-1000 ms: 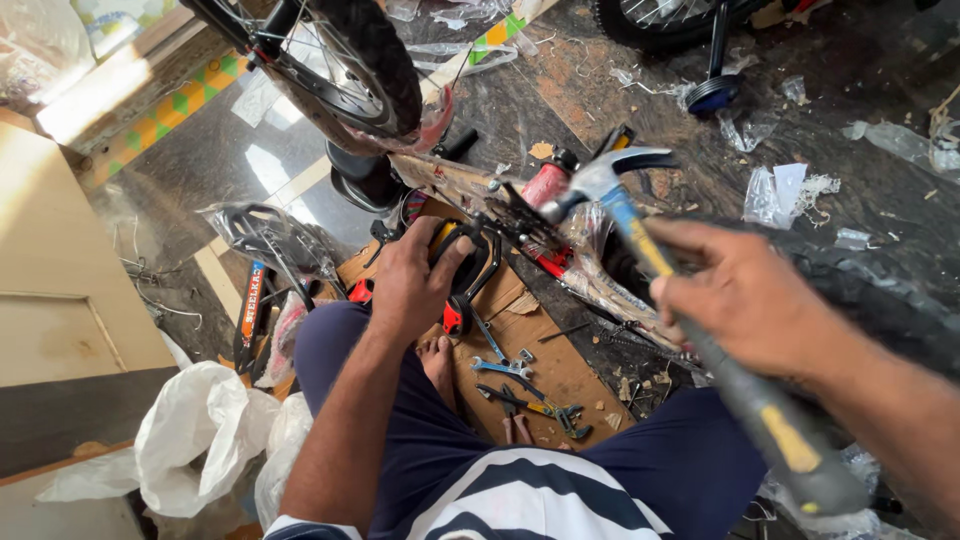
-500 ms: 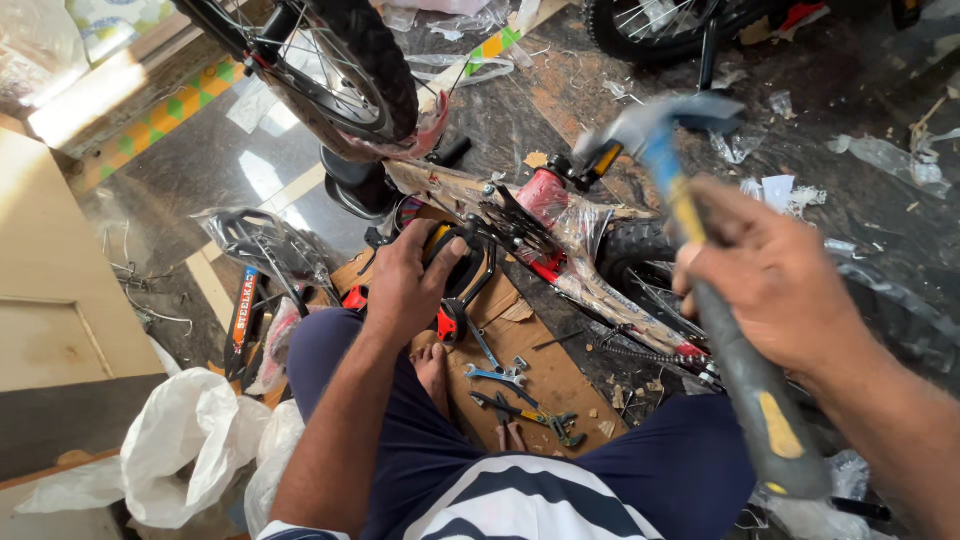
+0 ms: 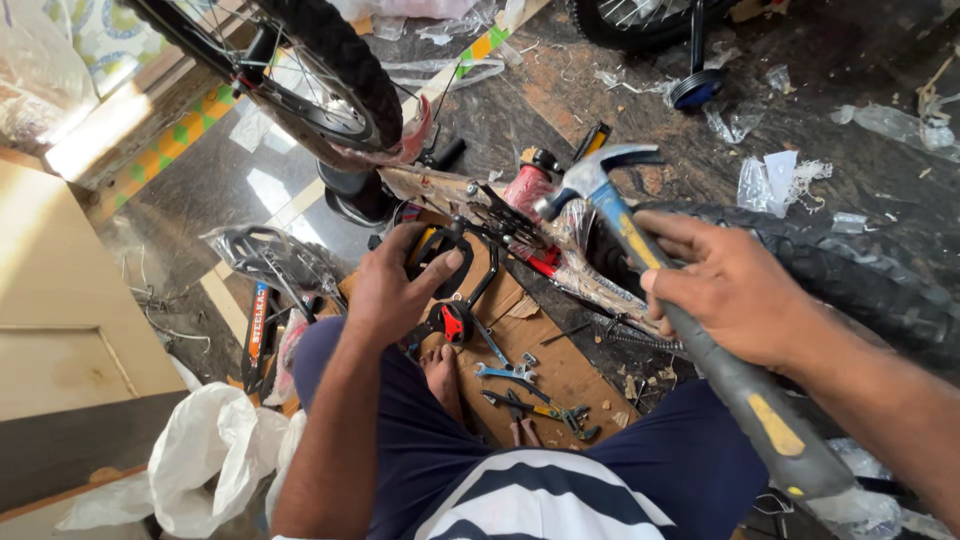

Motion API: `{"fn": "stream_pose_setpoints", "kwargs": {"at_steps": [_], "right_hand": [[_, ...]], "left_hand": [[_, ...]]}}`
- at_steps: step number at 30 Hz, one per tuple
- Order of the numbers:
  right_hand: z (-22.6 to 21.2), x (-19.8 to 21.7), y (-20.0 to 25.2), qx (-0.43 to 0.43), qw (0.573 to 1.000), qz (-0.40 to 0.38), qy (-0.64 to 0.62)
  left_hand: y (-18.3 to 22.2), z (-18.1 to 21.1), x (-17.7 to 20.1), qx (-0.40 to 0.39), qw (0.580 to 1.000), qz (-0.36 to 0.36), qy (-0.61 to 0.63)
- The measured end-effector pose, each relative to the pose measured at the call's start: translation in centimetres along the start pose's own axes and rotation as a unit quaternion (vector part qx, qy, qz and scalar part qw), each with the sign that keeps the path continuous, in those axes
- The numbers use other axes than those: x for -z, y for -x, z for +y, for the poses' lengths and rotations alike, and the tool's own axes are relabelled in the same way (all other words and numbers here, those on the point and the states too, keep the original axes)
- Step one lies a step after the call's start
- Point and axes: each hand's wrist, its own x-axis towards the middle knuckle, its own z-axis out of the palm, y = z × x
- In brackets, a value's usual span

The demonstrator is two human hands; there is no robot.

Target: The person assembles and repairs a bicycle by installing the chain around the crankset and rear cassette, then uses a hammer to secure parts on the frame.

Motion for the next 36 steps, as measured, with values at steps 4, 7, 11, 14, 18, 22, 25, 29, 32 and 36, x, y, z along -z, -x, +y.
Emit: {"fn": "stream_pose_setpoints", "kwargs": {"at_steps": [4, 7, 11, 14, 18, 22, 25, 29, 32, 36], "right_hand": [[0.9, -1.2, -0.8, 0.002, 0.999, -0.017, 0.05], [1.6, -1.1, -1.2, -0.007, 0.999, -0.012, 0.051], [2.4, -0.8, -1.3, -0.024, 0.999, -0.018, 0.035], [2.6, -0.6, -1.4, -0.008, 0.999, -0.022, 0.042], [2.9, -0.5, -1.4, -0.001, 0.999, -0.02, 0.033], [3.0, -0.4, -1.4, -0.012, 0.998, -0.02, 0.05], [3.0, -0.3, -1.4, -0.017, 0.998, -0.017, 0.053], [3.1, -0.3, -1.5, -0.011, 0.999, -0.015, 0.051], [3.0, -0.3, -1.4, -0.013, 0.999, -0.011, 0.038], [2.9, -0.4, -1.3, -0.011, 0.999, -0.008, 0.029]], "left_hand": [[-0.2, 0.4, 0.4, -0.008, 0.999, -0.025, -0.041], [-0.2, 0.2, 0.1, 0.03, 0.998, -0.032, -0.042], [-0.3, -0.2, 0.0, 0.001, 0.999, -0.023, -0.046], [-0.6, -0.6, 0.0, 0.011, 0.999, -0.03, -0.04], [-1.5, -2.8, -1.2, 0.051, 0.984, 0.008, -0.17], [-2.2, -7.4, -4.8, 0.147, 0.973, -0.024, -0.176], [-1.2, -10.5, -8.7, 0.011, 0.985, 0.014, -0.172], [0.8, -10.1, -12.4, 0.043, 0.987, -0.073, -0.14], [2.3, -6.3, -12.9, 0.016, 0.99, -0.117, -0.071], [3.4, -0.3, -10.1, 0.09, 0.976, -0.197, -0.029]]}}
